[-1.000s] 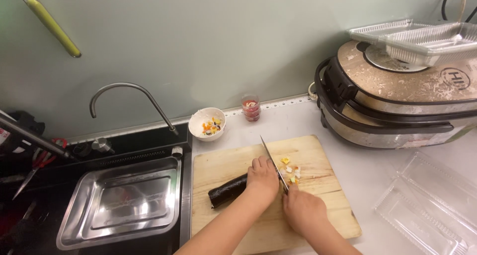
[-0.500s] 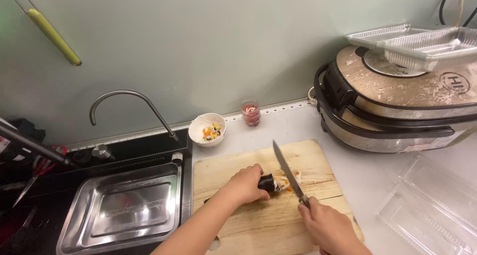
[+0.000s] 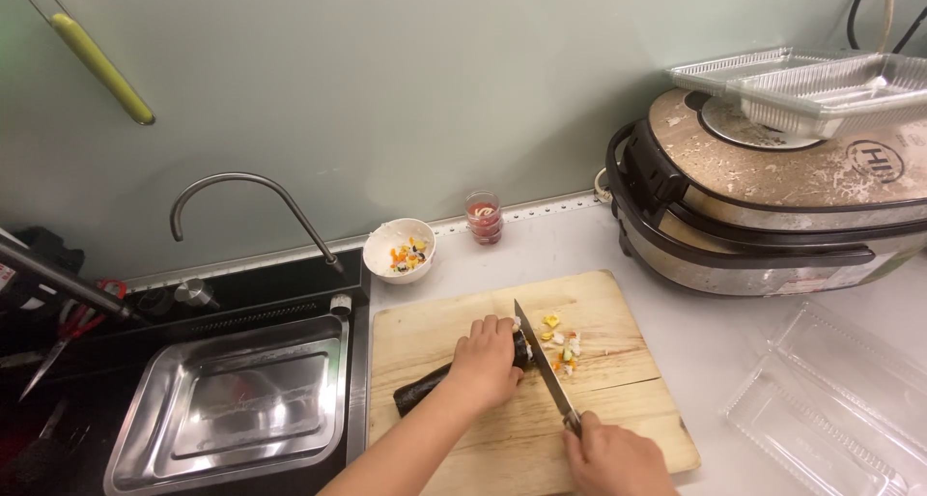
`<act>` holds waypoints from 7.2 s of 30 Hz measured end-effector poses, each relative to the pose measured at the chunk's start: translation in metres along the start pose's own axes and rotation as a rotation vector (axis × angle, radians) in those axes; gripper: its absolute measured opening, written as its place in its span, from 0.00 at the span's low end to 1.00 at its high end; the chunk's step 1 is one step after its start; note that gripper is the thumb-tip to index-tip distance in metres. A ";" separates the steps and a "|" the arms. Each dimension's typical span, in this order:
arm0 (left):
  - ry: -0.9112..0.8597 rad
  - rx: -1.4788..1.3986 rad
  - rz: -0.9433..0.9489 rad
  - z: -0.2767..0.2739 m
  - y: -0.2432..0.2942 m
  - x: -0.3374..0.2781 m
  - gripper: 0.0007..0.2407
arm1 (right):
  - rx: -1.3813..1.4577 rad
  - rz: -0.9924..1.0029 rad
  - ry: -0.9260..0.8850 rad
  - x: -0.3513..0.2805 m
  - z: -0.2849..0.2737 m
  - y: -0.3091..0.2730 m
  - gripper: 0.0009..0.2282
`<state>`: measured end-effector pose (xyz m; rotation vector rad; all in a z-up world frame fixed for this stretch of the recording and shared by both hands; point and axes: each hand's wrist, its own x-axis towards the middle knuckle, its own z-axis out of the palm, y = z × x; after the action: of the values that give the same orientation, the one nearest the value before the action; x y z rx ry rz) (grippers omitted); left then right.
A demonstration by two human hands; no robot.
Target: Slicing a sushi roll and packaging the pieces into plastic containers with small sauce cups.
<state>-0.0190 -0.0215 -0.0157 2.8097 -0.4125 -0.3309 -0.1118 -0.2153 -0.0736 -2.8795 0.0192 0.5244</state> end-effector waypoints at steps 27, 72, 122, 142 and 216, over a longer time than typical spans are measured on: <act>0.468 -0.071 0.224 0.000 0.011 0.005 0.05 | 0.234 0.131 0.230 0.004 -0.074 0.061 0.15; 0.350 -0.302 0.028 -0.049 0.003 0.024 0.14 | 0.920 0.080 -0.015 0.032 -0.076 0.045 0.18; 0.511 0.205 0.063 -0.069 -0.160 0.021 0.10 | 0.944 -0.012 -0.203 0.175 -0.121 -0.096 0.17; 0.568 0.042 -0.003 -0.056 -0.167 0.011 0.09 | 0.818 -0.033 0.008 0.115 -0.128 0.009 0.19; 0.569 -0.328 0.285 -0.034 -0.038 0.042 0.07 | 1.335 0.254 0.150 -0.039 -0.052 -0.025 0.19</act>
<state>0.0385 0.0081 -0.0034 2.3397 -0.5499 0.4168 -0.1287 -0.2026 -0.0076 -1.5895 0.5356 0.1778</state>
